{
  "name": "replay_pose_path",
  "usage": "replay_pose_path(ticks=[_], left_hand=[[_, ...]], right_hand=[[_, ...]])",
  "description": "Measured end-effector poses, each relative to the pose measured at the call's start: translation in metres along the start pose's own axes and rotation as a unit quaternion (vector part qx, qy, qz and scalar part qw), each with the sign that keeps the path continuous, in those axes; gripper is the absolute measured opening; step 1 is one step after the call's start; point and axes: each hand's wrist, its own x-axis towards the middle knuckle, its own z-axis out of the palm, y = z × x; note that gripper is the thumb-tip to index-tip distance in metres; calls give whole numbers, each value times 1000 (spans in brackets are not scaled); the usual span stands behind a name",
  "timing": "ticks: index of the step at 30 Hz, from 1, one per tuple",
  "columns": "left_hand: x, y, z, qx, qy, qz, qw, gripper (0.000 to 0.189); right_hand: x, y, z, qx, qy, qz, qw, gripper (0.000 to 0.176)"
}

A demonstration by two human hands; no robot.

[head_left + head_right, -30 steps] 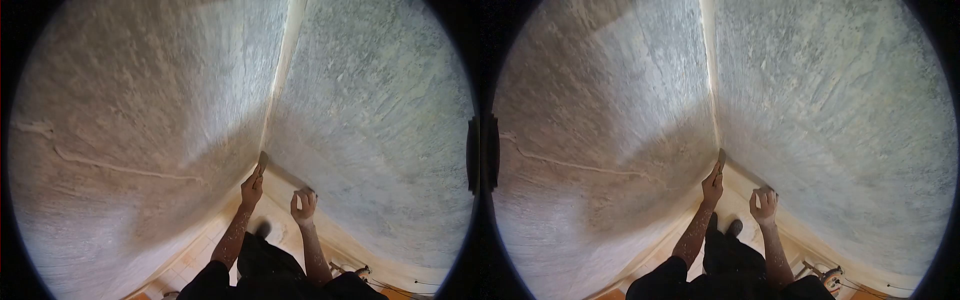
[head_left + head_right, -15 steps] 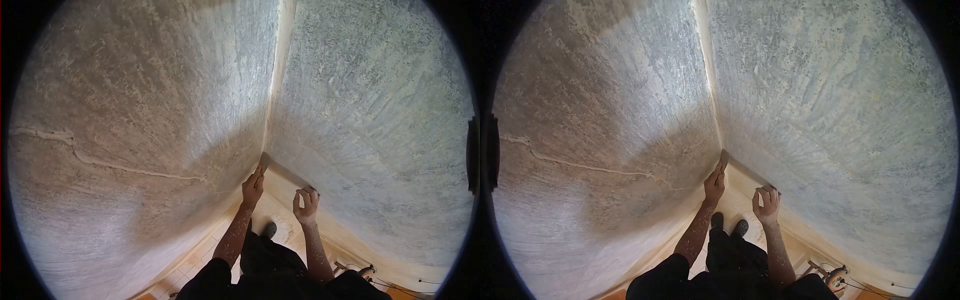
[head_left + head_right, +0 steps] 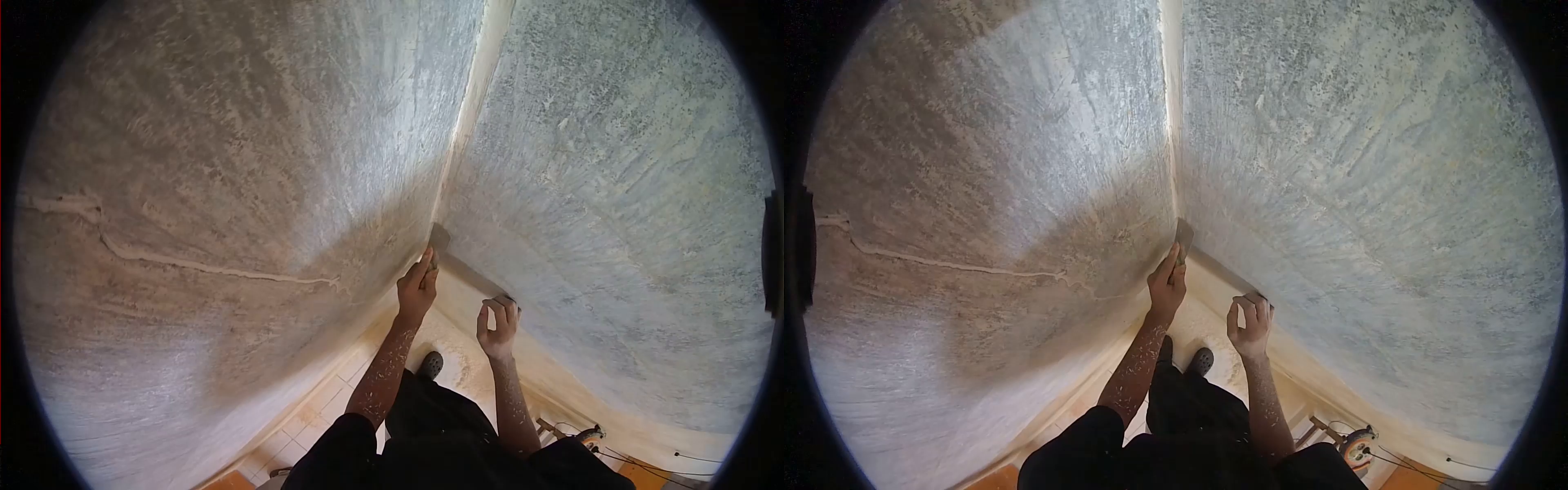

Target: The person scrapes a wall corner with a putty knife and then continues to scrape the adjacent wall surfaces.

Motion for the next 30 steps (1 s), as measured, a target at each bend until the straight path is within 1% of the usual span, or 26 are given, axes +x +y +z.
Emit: replay_pose_path(ticks=[2,3,5,6,9,10,11,13,14,17,20,22,23,26,28,29,30], left_hand=[[-32,-20,-5,46,-61,-72,994,44],[-31,-17,-10,70,-92,-104,988,43],[-15,-19,0,14,-46,-51,998,43],[-13,-10,-1,-12,-25,-35,999,43],[-10,3,-11,-9,-28,-35,999,43],[-25,-8,-14,25,-75,-99,992,42],[-30,-11,-14,33,-51,-62,996,43],[-14,-3,-11,45,-3,22,999,46],[-6,-3,-5,4,0,-11,1000,48],[9,15,-10,-4,15,12,1000,48],[-29,-18,-8,33,0,0,999,47],[8,5,-7,25,0,-2,1000,46],[13,17,-10,21,-4,-13,1000,46],[17,21,-13,10,1,14,1000,46],[-19,3,-18,36,-50,-44,997,46],[-23,-6,-16,48,-74,-64,994,45],[-7,1,-15,42,-71,-59,995,45]], right_hand=[[-1,0,2,2,7,6,1000,21],[-1,1,2,6,5,5,1000,21],[-2,4,4,10,-1,2,1000,21],[-6,2,4,5,0,5,1000,21],[-3,2,4,-4,-1,8,1000,22],[-3,0,3,1,-2,11,1000,22],[-1,-1,3,7,1,12,1000,21],[6,3,6,2,4,-3,1000,21],[-1,1,4,-3,-3,-3,1000,21],[2,-2,4,5,17,-9,1000,22],[2,-1,2,4,8,-8,1000,22],[6,3,5,5,10,-10,1000,22],[-1,2,3,4,1,-4,1000,22],[2,-3,2,15,10,6,1000,21],[-3,-3,0,19,4,4,1000,21],[2,-1,2,21,8,-1,1000,21],[9,0,5,20,14,-3,1000,21]])
